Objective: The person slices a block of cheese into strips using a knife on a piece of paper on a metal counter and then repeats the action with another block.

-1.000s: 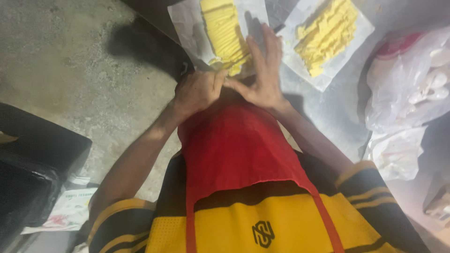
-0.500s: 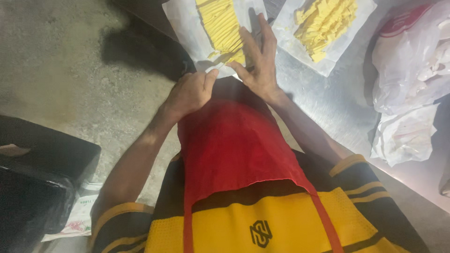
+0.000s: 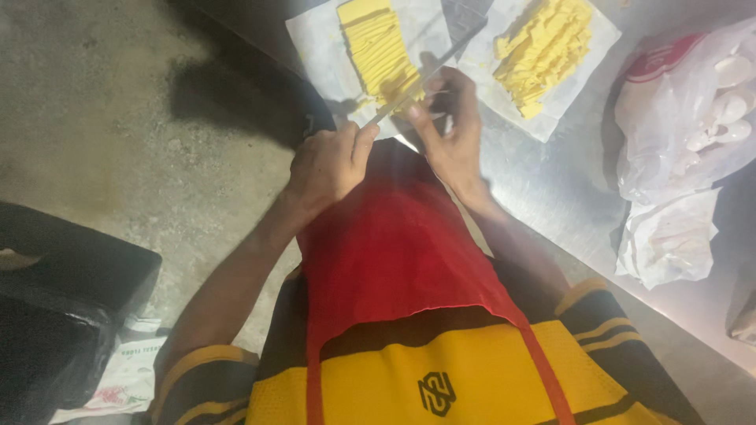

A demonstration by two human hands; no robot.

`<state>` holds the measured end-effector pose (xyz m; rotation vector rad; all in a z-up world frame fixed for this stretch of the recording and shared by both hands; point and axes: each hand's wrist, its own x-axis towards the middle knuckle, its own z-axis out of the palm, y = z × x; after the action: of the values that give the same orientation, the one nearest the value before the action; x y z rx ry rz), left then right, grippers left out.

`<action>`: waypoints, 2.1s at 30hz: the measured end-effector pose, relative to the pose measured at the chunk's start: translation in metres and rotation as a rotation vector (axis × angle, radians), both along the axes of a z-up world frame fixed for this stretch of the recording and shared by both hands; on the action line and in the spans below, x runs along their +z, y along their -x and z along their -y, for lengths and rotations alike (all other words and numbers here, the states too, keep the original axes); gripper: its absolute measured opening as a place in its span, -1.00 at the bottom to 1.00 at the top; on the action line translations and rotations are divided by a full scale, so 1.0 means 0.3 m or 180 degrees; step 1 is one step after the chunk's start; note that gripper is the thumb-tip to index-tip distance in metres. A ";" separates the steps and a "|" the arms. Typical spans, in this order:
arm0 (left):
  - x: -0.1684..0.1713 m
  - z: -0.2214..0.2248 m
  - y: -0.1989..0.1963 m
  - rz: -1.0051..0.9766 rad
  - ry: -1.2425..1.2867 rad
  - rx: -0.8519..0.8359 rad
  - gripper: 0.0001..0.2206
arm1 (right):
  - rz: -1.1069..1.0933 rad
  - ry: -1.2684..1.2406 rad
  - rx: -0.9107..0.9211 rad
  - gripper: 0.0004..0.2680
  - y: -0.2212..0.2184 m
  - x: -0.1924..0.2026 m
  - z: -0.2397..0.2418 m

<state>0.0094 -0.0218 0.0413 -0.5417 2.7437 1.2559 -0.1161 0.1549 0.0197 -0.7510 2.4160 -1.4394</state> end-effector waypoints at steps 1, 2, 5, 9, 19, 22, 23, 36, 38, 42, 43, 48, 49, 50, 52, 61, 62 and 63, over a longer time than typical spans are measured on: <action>0.011 -0.013 0.003 0.0022 0.0134 0.0116 -0.62 | 0.0795 0.0459 -0.0070 -0.55 -0.011 0.009 0.019; 0.019 -0.023 0.008 0.0021 0.0133 0.0086 -0.62 | 0.1586 0.0923 -0.0141 -0.60 -0.018 0.019 0.030; 0.033 -0.031 0.026 0.0009 0.0351 0.0120 -0.63 | 0.1766 0.1271 -0.0349 -0.78 -0.003 0.033 0.054; 0.011 -0.028 0.031 0.0073 -0.0011 0.0039 -0.61 | 0.1924 0.1082 -0.0331 -0.84 0.022 0.045 0.021; -0.024 0.063 0.010 0.0182 -0.1340 0.0551 -0.55 | 0.1565 0.1090 -0.0081 -0.83 0.100 0.081 0.054; -0.028 0.095 -0.033 -0.0558 -0.0975 0.0728 -0.58 | 0.1331 0.1100 0.0132 -0.82 0.142 0.077 0.079; -0.030 0.100 -0.047 -0.0560 -0.0974 0.0741 -0.58 | 0.1261 0.1078 0.0276 -0.83 0.154 0.070 0.088; -0.089 0.055 -0.169 -0.0687 -0.0855 0.1365 -0.49 | -0.0659 0.0299 0.2020 -0.62 0.303 0.069 0.156; -0.111 0.051 -0.180 -0.0707 -0.0724 0.1518 -0.49 | -0.0839 -0.0106 0.1786 -0.80 0.300 0.062 0.144; -0.174 0.048 -0.168 -0.0632 -0.0682 0.1700 -0.54 | -0.1091 -0.0071 0.1913 -0.88 0.279 0.023 0.136; -0.185 0.055 -0.160 -0.0602 -0.0718 0.1804 -0.56 | -0.1039 0.0000 0.1915 -0.88 0.289 0.019 0.137; -0.240 0.128 -0.034 -0.1056 0.0331 0.1528 -0.64 | -0.0953 0.0313 0.1502 -0.77 0.439 -0.041 0.203; -0.253 0.150 0.000 -0.1143 0.0598 0.1423 -0.66 | -0.1045 0.0034 0.1621 -0.79 0.480 -0.061 0.234; -0.264 0.163 0.029 -0.1156 0.0601 0.1388 -0.66 | -0.1135 -0.0246 0.1739 -0.78 0.509 -0.075 0.245; -0.281 0.199 0.088 -0.1403 0.0979 0.1268 -0.68 | -0.1617 -0.0214 0.1871 -0.76 0.548 -0.095 0.248; -0.387 0.284 0.293 -0.1173 0.0866 0.0760 -0.86 | -0.2039 -0.0388 0.1672 -0.92 0.635 -0.218 0.204; -0.402 0.299 0.325 -0.1190 0.0875 0.0751 -0.86 | -0.2157 -0.0411 0.1422 -0.91 0.642 -0.216 0.189; -0.418 0.308 0.356 -0.1609 0.0986 0.0747 -0.88 | -0.2162 -0.0419 0.1402 -0.91 0.642 -0.214 0.171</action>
<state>-0.0974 -0.1142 -0.0840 -0.6646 3.4218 1.1426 -0.3086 0.1035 -0.0447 -1.8322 2.4932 -0.9333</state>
